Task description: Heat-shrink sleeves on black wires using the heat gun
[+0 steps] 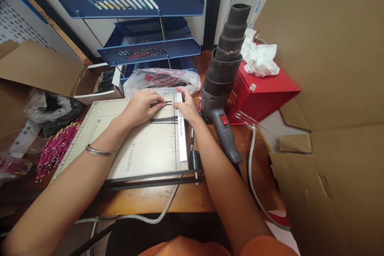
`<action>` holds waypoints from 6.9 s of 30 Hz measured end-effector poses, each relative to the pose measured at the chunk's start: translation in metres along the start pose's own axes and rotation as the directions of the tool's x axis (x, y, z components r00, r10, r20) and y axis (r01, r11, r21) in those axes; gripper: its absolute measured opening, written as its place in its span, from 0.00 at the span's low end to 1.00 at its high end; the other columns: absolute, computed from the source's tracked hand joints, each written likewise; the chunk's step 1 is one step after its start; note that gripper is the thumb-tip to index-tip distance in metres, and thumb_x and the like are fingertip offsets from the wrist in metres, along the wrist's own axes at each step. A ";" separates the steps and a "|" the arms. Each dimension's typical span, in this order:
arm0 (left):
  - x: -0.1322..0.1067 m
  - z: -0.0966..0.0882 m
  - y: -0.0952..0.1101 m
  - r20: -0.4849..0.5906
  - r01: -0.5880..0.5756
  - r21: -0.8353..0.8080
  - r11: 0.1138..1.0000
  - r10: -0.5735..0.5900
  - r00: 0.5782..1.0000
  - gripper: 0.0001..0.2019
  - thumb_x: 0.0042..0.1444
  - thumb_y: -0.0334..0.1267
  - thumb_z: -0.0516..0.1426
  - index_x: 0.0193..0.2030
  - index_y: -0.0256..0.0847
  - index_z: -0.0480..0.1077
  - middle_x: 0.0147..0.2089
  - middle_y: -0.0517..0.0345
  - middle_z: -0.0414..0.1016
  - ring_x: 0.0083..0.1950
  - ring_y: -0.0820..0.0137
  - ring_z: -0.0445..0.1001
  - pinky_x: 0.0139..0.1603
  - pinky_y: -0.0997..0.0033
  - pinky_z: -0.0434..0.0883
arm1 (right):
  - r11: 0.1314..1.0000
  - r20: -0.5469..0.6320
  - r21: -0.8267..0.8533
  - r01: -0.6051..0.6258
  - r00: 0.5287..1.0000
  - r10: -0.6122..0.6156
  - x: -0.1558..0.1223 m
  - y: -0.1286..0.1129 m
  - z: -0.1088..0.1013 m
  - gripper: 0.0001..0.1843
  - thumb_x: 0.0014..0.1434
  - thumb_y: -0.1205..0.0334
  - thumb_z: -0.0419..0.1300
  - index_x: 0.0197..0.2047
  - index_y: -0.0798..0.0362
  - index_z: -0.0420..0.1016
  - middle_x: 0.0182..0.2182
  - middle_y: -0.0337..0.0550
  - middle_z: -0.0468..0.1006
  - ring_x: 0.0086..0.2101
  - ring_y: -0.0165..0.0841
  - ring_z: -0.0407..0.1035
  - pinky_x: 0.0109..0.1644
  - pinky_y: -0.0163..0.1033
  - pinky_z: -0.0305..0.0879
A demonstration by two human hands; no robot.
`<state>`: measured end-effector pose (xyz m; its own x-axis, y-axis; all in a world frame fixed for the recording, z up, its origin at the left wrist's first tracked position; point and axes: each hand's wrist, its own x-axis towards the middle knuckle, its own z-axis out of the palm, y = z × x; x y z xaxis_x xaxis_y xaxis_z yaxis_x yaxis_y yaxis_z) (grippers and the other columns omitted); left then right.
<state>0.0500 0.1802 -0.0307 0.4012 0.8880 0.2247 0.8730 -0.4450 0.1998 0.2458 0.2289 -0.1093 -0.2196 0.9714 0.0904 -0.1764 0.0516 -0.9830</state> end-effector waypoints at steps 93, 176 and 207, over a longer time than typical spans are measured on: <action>-0.004 -0.007 -0.005 0.005 -0.108 -0.014 0.994 0.108 0.994 0.10 0.71 0.39 0.60 0.43 0.42 0.84 0.42 0.49 0.86 0.44 0.56 0.70 0.45 0.56 0.64 | 0.997 0.061 -0.069 -0.032 0.997 0.036 -0.004 -0.010 -0.001 0.46 0.39 0.65 0.67 0.65 0.43 0.68 0.68 0.45 0.69 0.71 0.50 0.62 0.83 0.56 0.51; -0.008 -0.007 0.002 0.023 -0.263 -0.133 0.956 0.268 0.963 0.11 0.71 0.37 0.59 0.44 0.42 0.85 0.39 0.51 0.85 0.42 0.59 0.72 0.47 0.56 0.67 | 0.999 0.045 -0.017 -0.036 0.998 0.036 -0.004 -0.010 -0.002 0.34 0.45 0.56 0.62 0.59 0.46 0.73 0.67 0.44 0.73 0.71 0.50 0.62 0.82 0.57 0.51; -0.009 -0.008 0.004 0.057 -0.064 -0.282 0.957 0.083 0.995 0.10 0.65 0.36 0.61 0.42 0.42 0.86 0.37 0.52 0.86 0.43 0.59 0.76 0.49 0.56 0.71 | 0.996 0.227 -0.068 0.049 0.973 -0.032 -0.012 -0.016 -0.008 0.54 0.40 0.51 0.79 0.69 0.44 0.66 0.74 0.48 0.64 0.74 0.53 0.58 0.83 0.59 0.52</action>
<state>0.0476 0.1695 -0.0247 0.4877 0.8529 0.1862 0.7316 -0.5156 0.4459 0.2594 0.2184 -0.0959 -0.4261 0.8911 0.1562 -0.1210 0.1149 -0.9860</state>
